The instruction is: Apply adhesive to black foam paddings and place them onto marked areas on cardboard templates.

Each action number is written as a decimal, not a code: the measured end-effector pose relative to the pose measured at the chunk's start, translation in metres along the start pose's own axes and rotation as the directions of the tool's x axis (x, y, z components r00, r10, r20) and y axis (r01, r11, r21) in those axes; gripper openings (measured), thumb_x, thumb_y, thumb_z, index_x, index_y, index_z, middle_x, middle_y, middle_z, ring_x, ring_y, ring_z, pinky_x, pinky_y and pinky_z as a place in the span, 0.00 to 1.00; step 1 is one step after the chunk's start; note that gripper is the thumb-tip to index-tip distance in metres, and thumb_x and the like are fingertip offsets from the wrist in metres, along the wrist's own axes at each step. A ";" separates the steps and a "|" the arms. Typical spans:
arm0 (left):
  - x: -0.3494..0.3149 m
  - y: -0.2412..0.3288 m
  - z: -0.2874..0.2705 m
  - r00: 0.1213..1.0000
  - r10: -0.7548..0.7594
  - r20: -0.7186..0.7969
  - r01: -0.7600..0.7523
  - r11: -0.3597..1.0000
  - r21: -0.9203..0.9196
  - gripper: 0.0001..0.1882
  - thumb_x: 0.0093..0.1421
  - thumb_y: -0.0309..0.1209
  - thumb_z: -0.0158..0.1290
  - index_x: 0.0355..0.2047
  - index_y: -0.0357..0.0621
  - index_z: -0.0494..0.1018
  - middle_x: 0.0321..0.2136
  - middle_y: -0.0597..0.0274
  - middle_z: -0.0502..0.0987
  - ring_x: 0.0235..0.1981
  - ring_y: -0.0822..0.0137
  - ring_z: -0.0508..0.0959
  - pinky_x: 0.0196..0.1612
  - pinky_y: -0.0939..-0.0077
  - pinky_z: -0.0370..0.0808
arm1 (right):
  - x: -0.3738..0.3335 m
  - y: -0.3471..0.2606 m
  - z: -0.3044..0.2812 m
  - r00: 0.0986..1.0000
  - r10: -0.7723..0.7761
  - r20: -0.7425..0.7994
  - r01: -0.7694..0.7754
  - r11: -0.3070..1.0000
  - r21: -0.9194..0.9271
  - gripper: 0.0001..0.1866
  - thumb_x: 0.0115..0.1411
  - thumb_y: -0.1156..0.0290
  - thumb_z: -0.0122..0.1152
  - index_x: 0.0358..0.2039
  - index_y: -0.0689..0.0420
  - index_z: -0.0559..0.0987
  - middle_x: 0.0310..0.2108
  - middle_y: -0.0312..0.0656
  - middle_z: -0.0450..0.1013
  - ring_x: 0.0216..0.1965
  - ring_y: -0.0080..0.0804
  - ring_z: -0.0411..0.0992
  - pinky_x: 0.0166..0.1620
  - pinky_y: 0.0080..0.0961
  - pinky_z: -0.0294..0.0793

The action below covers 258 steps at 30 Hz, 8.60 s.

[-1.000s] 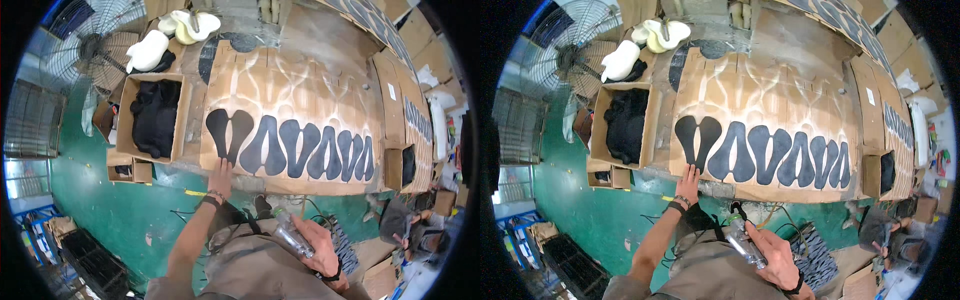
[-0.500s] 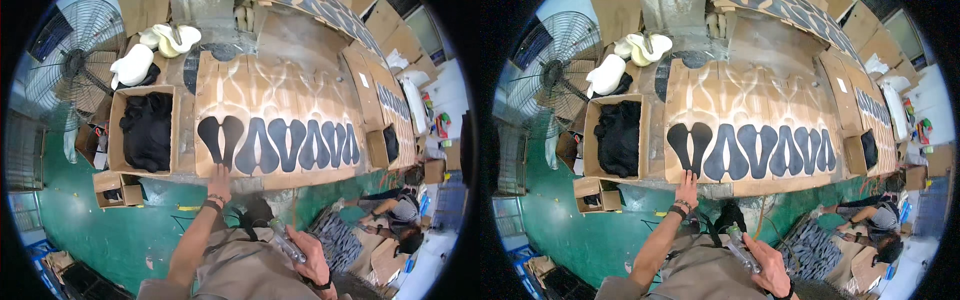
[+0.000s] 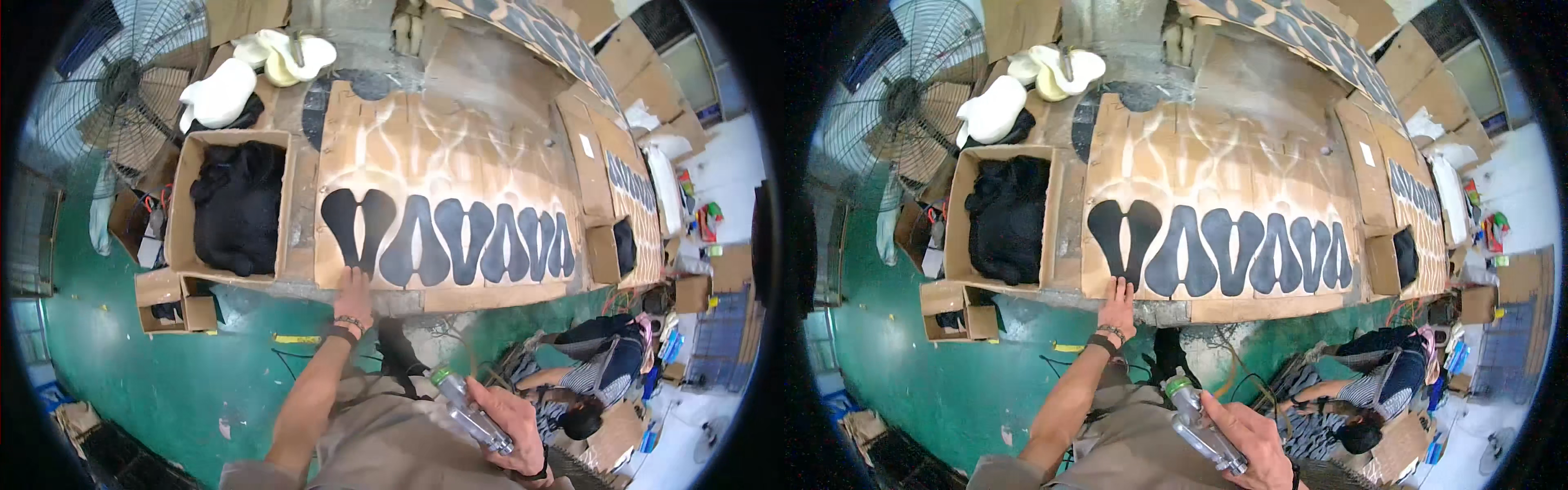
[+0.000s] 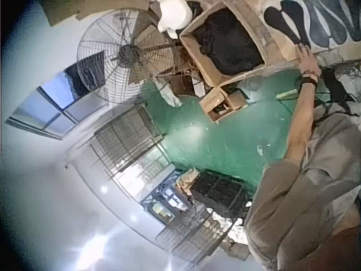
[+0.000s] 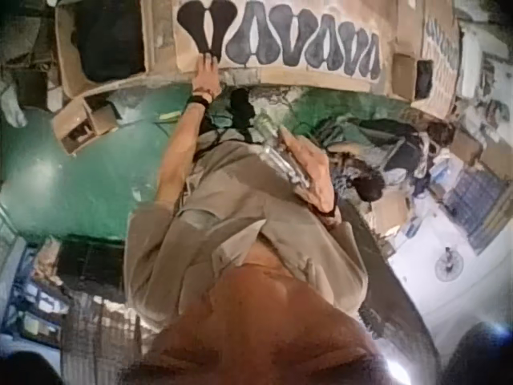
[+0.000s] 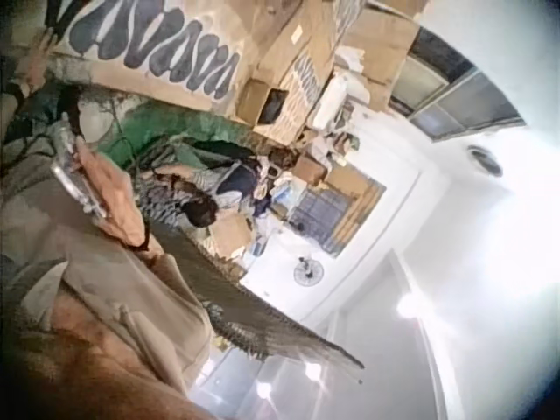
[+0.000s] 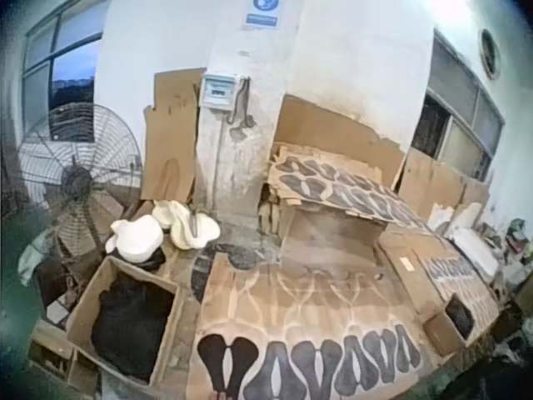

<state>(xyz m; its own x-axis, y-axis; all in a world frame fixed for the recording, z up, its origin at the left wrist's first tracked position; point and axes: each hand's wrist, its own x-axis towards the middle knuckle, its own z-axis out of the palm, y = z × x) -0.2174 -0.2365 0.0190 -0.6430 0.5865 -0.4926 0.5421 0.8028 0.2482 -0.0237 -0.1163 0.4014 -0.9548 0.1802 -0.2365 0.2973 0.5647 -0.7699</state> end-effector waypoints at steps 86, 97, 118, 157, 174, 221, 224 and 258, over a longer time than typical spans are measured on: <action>-0.031 0.002 0.033 0.984 0.173 -0.031 -0.176 0.977 -0.122 0.22 0.45 0.24 0.60 0.44 0.37 0.77 0.77 0.40 0.40 0.78 0.40 0.41 0.59 0.50 0.78 | 0.008 0.079 0.004 0.933 0.011 -0.361 -0.034 0.998 -0.058 0.29 0.52 0.81 0.70 0.58 0.65 0.79 0.33 0.49 0.77 0.31 0.42 0.76 0.39 0.30 0.75; -0.031 0.000 0.036 0.986 0.165 0.033 -0.163 0.985 -0.054 0.38 0.41 0.30 0.70 0.58 0.41 0.75 0.78 0.46 0.42 0.79 0.45 0.41 0.62 0.50 0.76 | -0.001 0.075 0.003 0.944 0.054 -0.327 -0.085 0.993 -0.083 0.31 0.49 0.83 0.70 0.57 0.63 0.80 0.33 0.50 0.78 0.32 0.43 0.77 0.39 0.29 0.76; -0.031 0.006 0.026 0.986 0.137 0.093 -0.133 0.990 -0.048 0.34 0.45 0.34 0.71 0.55 0.39 0.78 0.78 0.45 0.40 0.79 0.43 0.40 0.64 0.55 0.75 | -0.011 0.076 0.004 0.949 0.030 -0.314 -0.064 0.993 -0.097 0.31 0.47 0.83 0.71 0.56 0.63 0.81 0.28 0.51 0.75 0.29 0.50 0.76 0.36 0.32 0.75; -0.045 -0.078 0.031 0.897 -0.096 -0.432 0.037 0.989 -0.145 0.30 0.54 0.22 0.55 0.60 0.37 0.71 0.70 0.52 0.62 0.66 0.43 0.68 0.61 0.52 0.74 | -0.014 0.072 0.010 0.997 0.015 -0.071 -0.016 1.000 -0.002 0.38 0.42 0.87 0.64 0.60 0.64 0.78 0.37 0.55 0.80 0.36 0.56 0.79 0.41 0.36 0.79; -0.043 -0.081 0.044 0.922 -0.136 -0.363 0.019 0.951 -0.308 0.40 0.52 0.19 0.56 0.68 0.38 0.62 0.72 0.56 0.58 0.64 0.43 0.68 0.67 0.58 0.69 | -0.026 0.072 0.010 0.998 0.056 -0.005 -0.057 0.998 -0.019 0.41 0.40 0.85 0.64 0.62 0.62 0.77 0.38 0.56 0.79 0.36 0.57 0.78 0.43 0.38 0.78; -0.043 -0.074 0.057 0.896 -0.185 -0.403 0.070 0.956 -0.283 0.47 0.46 0.17 0.54 0.72 0.40 0.59 0.74 0.55 0.54 0.61 0.42 0.67 0.66 0.57 0.69 | -0.026 0.078 0.010 0.982 0.186 -0.019 -0.186 0.982 -0.016 0.37 0.44 0.86 0.65 0.60 0.61 0.79 0.43 0.58 0.81 0.42 0.56 0.81 0.47 0.36 0.80; -0.043 -0.075 0.057 0.902 -0.193 -0.385 0.080 0.954 -0.290 0.47 0.46 0.17 0.54 0.72 0.41 0.59 0.74 0.55 0.55 0.61 0.42 0.67 0.66 0.57 0.69 | -0.022 0.074 0.014 0.988 0.156 -0.016 -0.155 0.988 0.013 0.37 0.45 0.86 0.65 0.61 0.61 0.78 0.45 0.57 0.81 0.43 0.56 0.81 0.47 0.36 0.80; -0.043 -0.076 0.051 0.949 -0.198 -0.247 0.115 0.943 -0.312 0.50 0.48 0.21 0.56 0.74 0.36 0.53 0.76 0.52 0.51 0.72 0.44 0.57 0.74 0.55 0.57 | 0.021 0.068 0.011 0.990 -0.085 -0.113 0.082 0.996 -0.032 0.40 0.43 0.85 0.66 0.63 0.63 0.76 0.41 0.56 0.81 0.40 0.54 0.81 0.47 0.34 0.79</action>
<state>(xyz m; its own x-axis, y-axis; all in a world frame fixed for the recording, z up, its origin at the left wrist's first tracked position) -0.2031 -0.3281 -0.0210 -0.8509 0.4241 -0.3100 0.2683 0.8582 0.4376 -0.0239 -0.0826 0.3374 -0.9699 0.2214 -0.1011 0.2176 0.6029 -0.7676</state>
